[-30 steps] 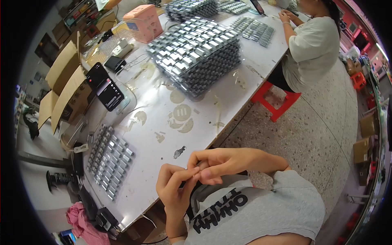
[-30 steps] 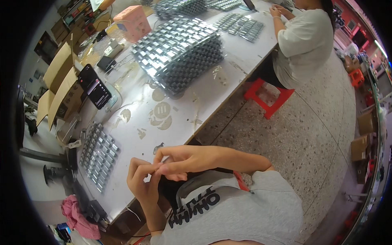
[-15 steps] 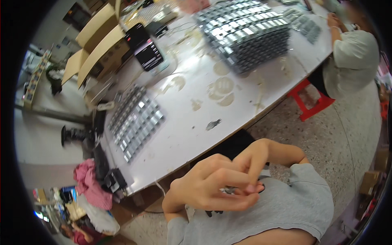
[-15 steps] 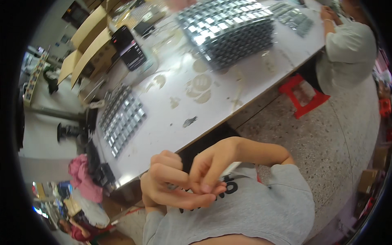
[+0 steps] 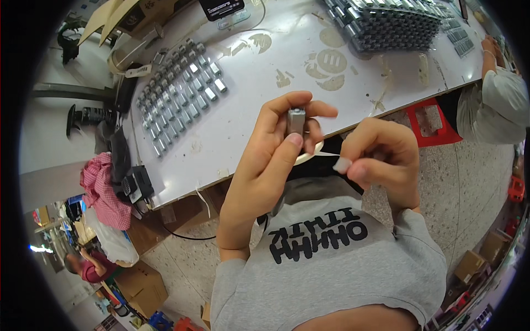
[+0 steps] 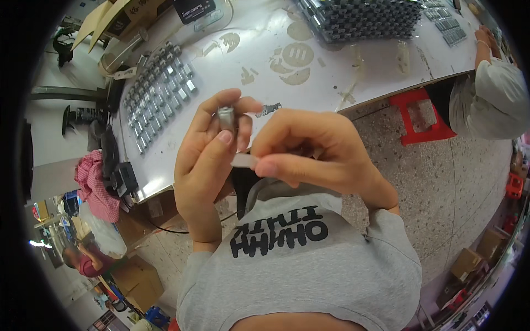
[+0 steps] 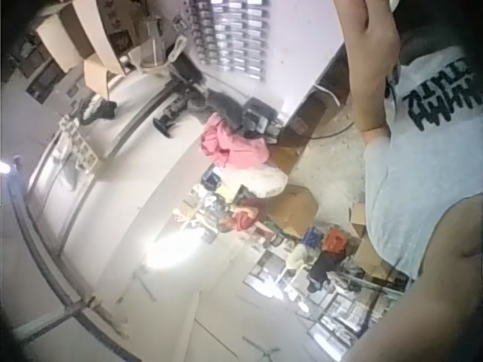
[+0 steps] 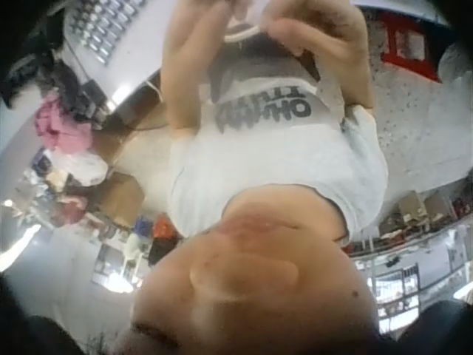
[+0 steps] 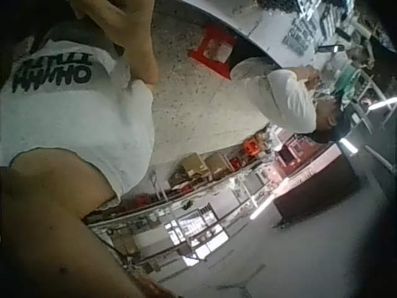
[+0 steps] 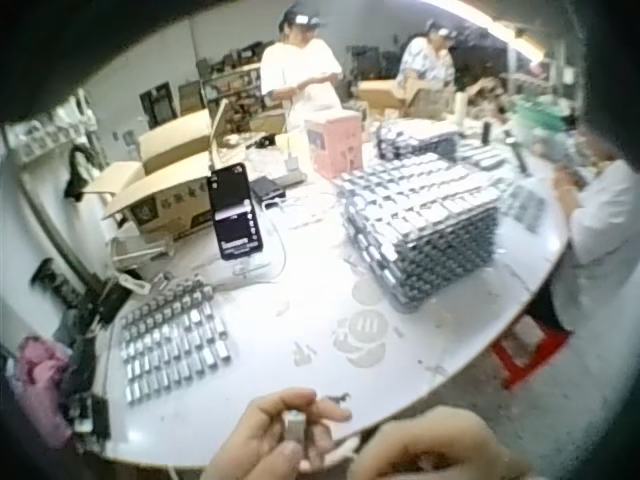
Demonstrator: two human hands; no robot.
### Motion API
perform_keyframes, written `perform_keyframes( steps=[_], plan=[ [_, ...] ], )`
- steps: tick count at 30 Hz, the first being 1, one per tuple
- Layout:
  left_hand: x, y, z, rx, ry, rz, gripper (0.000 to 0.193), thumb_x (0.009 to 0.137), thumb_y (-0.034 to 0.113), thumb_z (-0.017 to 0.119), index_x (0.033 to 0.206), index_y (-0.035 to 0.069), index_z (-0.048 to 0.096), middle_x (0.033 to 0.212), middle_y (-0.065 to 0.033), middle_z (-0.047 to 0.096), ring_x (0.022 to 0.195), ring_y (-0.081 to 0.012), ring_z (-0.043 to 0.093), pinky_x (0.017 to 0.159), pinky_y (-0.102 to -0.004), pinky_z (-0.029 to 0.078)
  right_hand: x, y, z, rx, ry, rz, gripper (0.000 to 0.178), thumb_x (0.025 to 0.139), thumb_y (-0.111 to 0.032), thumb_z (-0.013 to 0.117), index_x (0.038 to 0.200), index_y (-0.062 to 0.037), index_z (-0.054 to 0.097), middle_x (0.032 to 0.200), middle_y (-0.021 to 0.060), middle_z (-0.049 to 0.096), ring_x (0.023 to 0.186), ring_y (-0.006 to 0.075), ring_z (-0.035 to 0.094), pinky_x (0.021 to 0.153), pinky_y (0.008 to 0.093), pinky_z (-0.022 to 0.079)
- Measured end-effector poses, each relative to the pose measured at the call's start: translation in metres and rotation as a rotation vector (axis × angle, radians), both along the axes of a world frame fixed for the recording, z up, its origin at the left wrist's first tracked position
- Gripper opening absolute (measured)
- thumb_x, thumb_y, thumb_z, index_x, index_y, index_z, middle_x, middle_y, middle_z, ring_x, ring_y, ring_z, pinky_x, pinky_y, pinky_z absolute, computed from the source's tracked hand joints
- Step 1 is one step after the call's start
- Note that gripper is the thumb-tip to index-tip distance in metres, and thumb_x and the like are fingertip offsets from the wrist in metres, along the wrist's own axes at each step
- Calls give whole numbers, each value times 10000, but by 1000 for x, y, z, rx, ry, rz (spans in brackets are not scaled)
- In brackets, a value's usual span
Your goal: The person repeatedly picks up small cylindrical metal components from a table, wraps each one with a strip of white tape, and places the wrapped component back on the table. The process is repeated for multiple components throughout the clip.
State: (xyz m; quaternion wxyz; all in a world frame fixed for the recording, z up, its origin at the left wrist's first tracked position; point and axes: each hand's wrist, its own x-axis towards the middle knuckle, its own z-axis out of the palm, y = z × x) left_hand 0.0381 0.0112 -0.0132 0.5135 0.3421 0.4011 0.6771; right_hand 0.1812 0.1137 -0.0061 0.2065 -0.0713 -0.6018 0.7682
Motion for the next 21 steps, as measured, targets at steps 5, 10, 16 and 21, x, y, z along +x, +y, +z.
perform_keyframes(
  steps=[5, 10, 16, 21],
  plan=[
    [6, -10, 0, -39, 56, 80, 392, 861, -26, 341, 1233, -43, 220, 1266, -230, 324, 1165, -246, 367, 957, -309, 327, -19, 1, -1, 126, -57, -8, 80, 785, -44, 577, 843, 9, 561, 627, -1, 510, 498, 19, 427, 425, 151, 291],
    [5, -17, 4, -8, 109, 128, 416, 800, -86, 448, 1190, -63, 306, 1271, -247, 321, 1147, -276, 398, 948, -318, 354, -23, 6, 10, 99, -120, 53, 71, 782, -61, 589, 781, 3, 558, 649, -7, 513, 512, 17, 430, 435, 155, 305],
    [3, -18, 4, 48, 238, 225, 447, 653, -84, 636, 1057, -72, 445, 1156, -256, 451, 999, -257, 531, 843, -295, 448, -31, -1, 7, -23, -72, 4, 88, 710, -24, 628, 700, 2, 544, 602, 13, 536, 502, 17, 419, 439, 154, 252],
    [3, -15, 0, 83, 522, 297, 537, 539, 46, 736, 976, -93, 456, 1046, -327, 491, 1004, -297, 523, 834, -292, 428, -31, 3, 10, 16, -140, 54, 94, 709, -23, 630, 690, -7, 540, 598, 12, 543, 500, 13, 414, 436, 154, 247]
  ],
)
